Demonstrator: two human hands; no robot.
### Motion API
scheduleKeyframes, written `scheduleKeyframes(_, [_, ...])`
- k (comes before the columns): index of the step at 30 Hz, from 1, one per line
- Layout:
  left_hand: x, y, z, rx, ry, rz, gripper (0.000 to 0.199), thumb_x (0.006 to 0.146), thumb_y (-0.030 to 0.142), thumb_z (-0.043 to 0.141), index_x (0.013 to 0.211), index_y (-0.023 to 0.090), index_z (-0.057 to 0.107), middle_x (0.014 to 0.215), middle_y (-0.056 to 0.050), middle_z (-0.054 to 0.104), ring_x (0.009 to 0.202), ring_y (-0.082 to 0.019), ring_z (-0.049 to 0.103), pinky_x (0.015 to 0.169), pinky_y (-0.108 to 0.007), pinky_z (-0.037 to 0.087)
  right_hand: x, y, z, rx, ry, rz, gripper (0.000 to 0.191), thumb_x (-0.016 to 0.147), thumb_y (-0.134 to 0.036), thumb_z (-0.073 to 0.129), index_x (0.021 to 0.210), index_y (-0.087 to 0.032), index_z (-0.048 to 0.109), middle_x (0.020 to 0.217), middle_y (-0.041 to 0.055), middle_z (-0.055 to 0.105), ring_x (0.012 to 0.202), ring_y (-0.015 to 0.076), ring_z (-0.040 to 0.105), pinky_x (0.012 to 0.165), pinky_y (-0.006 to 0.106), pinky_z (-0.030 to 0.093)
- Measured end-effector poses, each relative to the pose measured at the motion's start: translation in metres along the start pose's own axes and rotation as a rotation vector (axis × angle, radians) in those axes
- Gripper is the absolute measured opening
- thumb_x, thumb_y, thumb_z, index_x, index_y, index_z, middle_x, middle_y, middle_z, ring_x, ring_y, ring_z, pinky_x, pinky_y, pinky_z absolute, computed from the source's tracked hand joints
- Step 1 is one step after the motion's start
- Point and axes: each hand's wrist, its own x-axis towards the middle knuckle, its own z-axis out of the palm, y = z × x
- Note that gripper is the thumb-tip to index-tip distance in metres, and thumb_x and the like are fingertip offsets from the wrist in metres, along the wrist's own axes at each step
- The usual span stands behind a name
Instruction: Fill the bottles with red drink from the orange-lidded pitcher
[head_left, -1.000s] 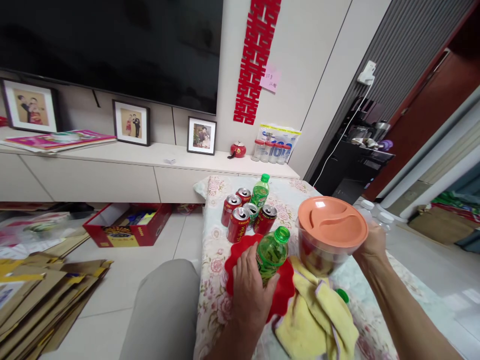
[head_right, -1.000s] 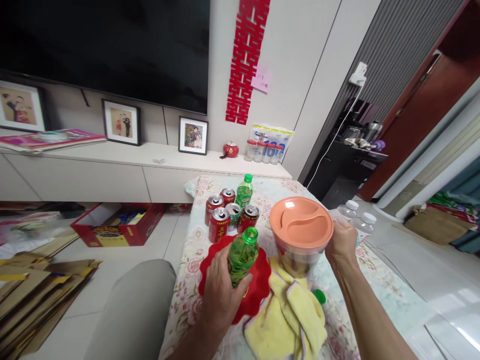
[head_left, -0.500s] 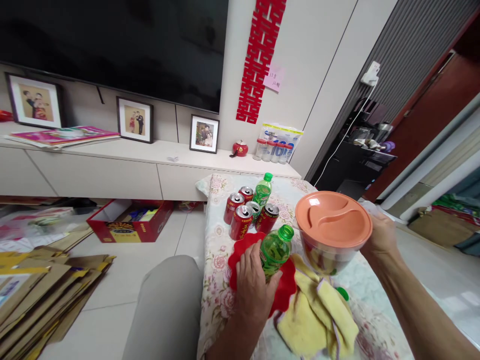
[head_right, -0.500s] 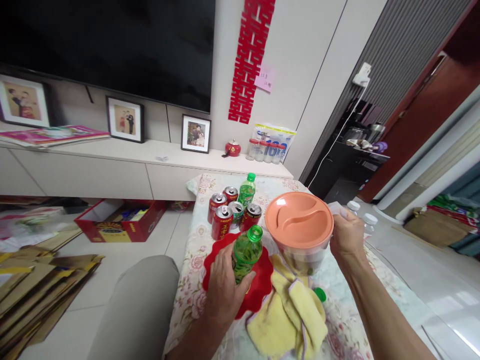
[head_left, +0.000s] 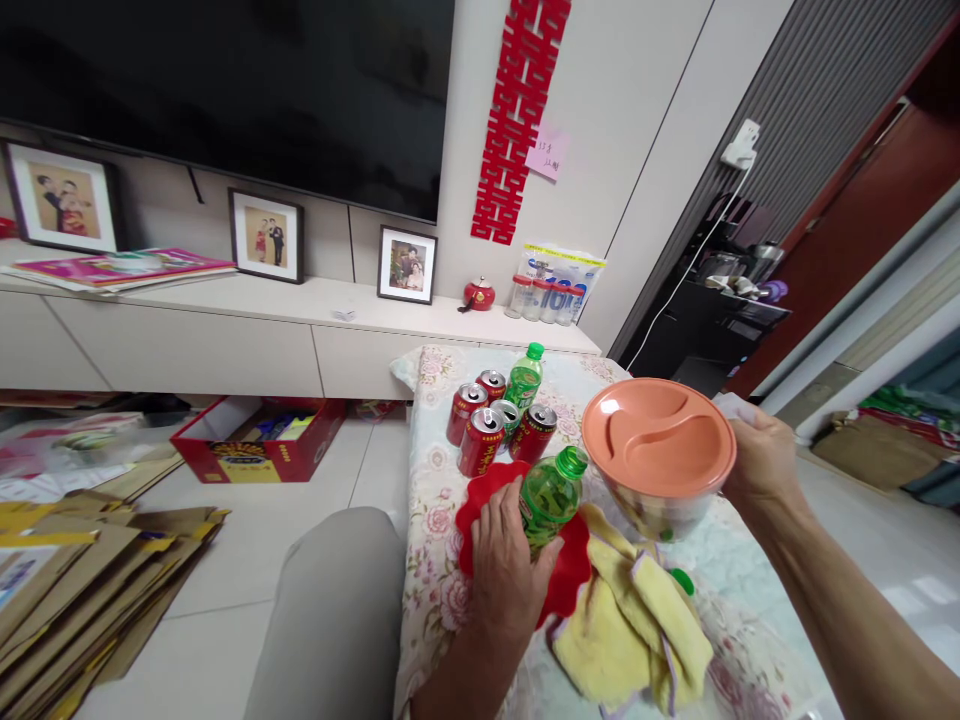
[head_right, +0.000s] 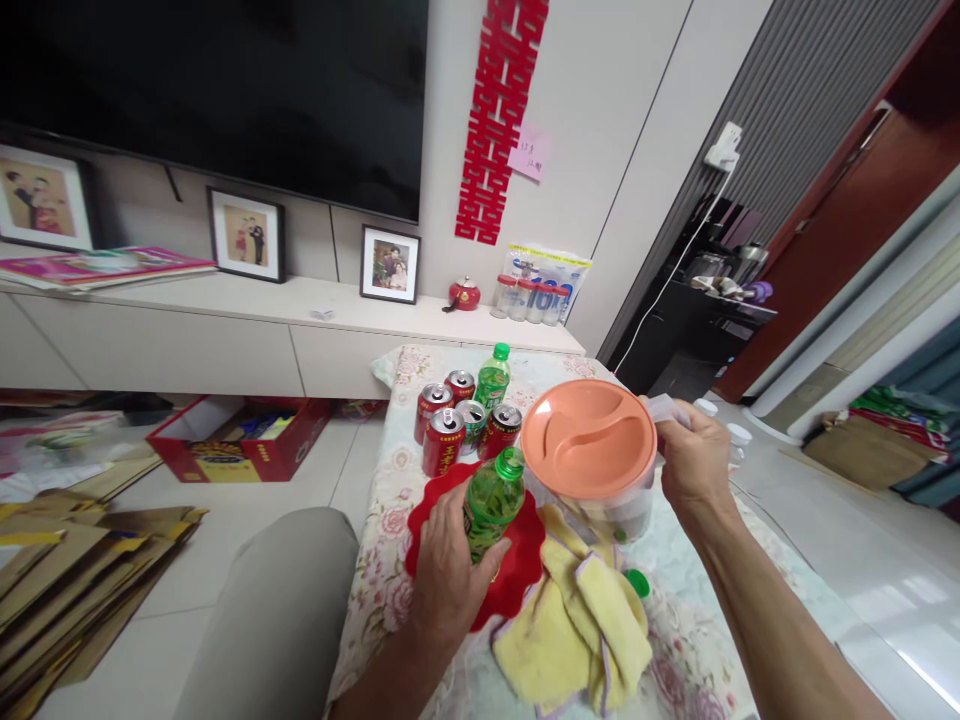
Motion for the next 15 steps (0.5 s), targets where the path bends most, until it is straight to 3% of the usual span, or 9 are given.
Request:
scheduleKeyframes(6, [0.0010,-0.0006,0.0007,-0.006,0.001,-0.005,0.073,0.074,0.018,0.077,0.139,0.014,0.044,0.128,-0.017,0.065,0.115,-0.033,0.064,0.096,-0.049,0.053,0.0034,0.0020,-0.0047,-0.052,-0.025,-0.029,0.004,0.047,-0.020,0.061,0.047,-0.017,0.060,0.049,-0.0053,0.045,0.051,0.0077,0.033,0.043,0.019,0.026])
scheduleKeyframes(15, [0.0002,-0.0001,0.0015,0.004,0.012,-0.003,0.071,0.075,0.018,0.076,0.138,0.014,0.044,0.127,-0.017,0.066,0.114,-0.034,0.064,0.095,-0.050,0.054,0.0021,-0.0043,-0.0046,-0.141,-0.043,-0.050,0.009,0.051,-0.022,0.061,0.049,-0.018,0.053,0.048,-0.0064,0.042,0.052,0.0078,0.033,0.045,0.020,0.024])
